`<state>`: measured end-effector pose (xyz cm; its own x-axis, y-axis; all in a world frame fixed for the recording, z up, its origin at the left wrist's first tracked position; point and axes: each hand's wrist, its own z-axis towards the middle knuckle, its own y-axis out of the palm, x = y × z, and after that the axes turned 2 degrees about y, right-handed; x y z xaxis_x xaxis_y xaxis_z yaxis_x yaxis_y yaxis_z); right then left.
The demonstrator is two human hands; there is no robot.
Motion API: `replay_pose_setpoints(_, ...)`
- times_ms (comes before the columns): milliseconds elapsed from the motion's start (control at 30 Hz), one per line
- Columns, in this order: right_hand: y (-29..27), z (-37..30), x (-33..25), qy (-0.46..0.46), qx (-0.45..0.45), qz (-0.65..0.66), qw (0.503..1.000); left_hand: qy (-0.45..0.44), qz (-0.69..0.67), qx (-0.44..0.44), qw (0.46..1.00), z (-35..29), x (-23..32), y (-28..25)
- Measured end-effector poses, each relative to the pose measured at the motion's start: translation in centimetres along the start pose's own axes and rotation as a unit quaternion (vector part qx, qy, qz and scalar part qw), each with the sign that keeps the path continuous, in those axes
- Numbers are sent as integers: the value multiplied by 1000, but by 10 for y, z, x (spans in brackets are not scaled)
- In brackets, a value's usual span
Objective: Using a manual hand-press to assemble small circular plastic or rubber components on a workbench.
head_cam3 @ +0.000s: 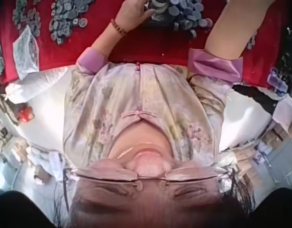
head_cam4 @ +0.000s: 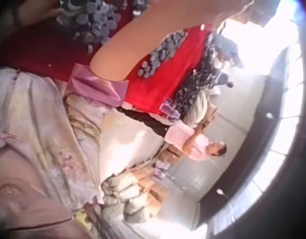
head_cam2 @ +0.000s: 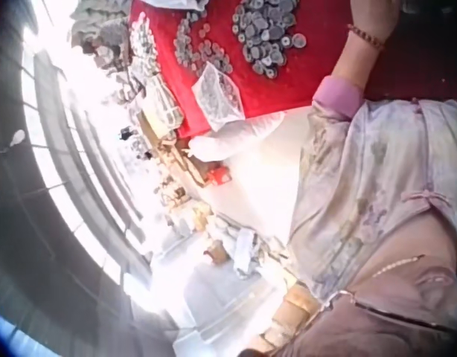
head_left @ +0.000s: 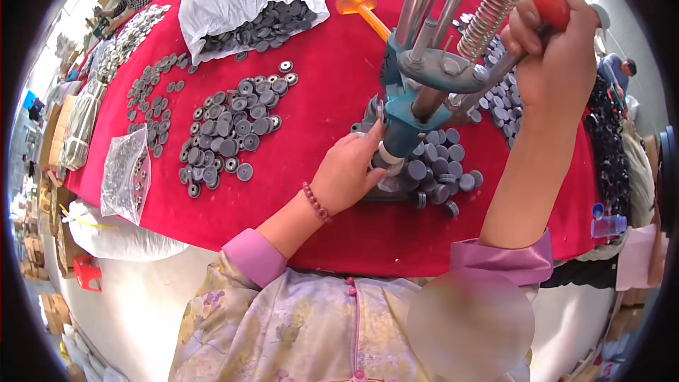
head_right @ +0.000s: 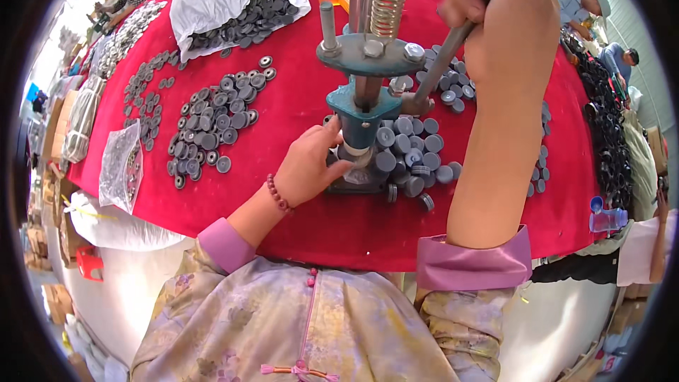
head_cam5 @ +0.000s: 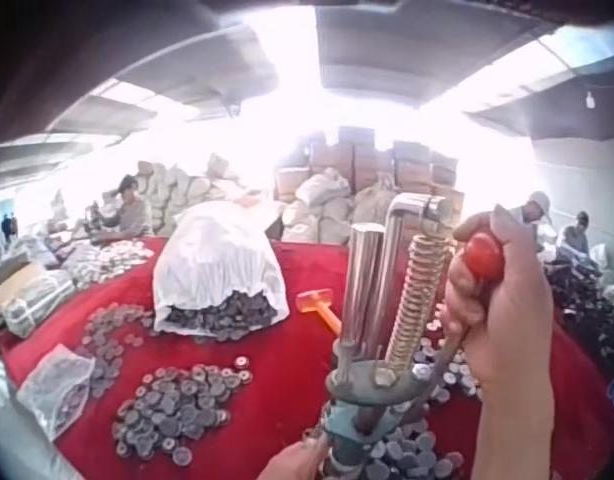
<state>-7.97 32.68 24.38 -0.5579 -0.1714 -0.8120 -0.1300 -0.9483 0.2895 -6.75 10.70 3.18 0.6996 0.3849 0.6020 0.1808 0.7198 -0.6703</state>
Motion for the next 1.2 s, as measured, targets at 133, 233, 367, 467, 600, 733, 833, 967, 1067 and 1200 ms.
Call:
replay_pose_setpoints(133,-3,2,0,5,-17,6,1000,-13,-15,23,1000,3,-6,9)
replay_pose_setpoints(233,-14,-1,-4,6,-50,33,998,-16,-21,41,999,6,-4,17)
replay_pose_setpoints(367,-25,-41,-18,-47,-93,58,993,-44,-47,50,997,10,-6,29)
replay_pose_setpoints(467,-26,-72,-20,-101,-132,55,985,-34,-70,66,995,7,-10,31)
replay_pose_setpoints(600,-29,-127,-10,-177,-107,-11,978,-26,-84,85,992,1,-6,25)
replay_pose_setpoints(733,-30,-207,23,-238,-7,-88,967,-23,-54,90,994,-7,-3,7)
replay_pose_setpoints(833,-26,-205,30,-227,-24,-50,972,-20,160,127,979,-12,-17,-31)
replay_pose_setpoints(967,-46,-207,20,-232,-45,-58,970,-129,451,48,882,-1,-64,-53)
replay_pose_setpoints(1067,-33,-201,26,-262,-45,-30,964,-27,475,52,878,-16,-97,-62)
replay_pose_setpoints(1200,-42,-188,35,-299,-91,3,950,-31,461,12,887,-32,-108,-82)
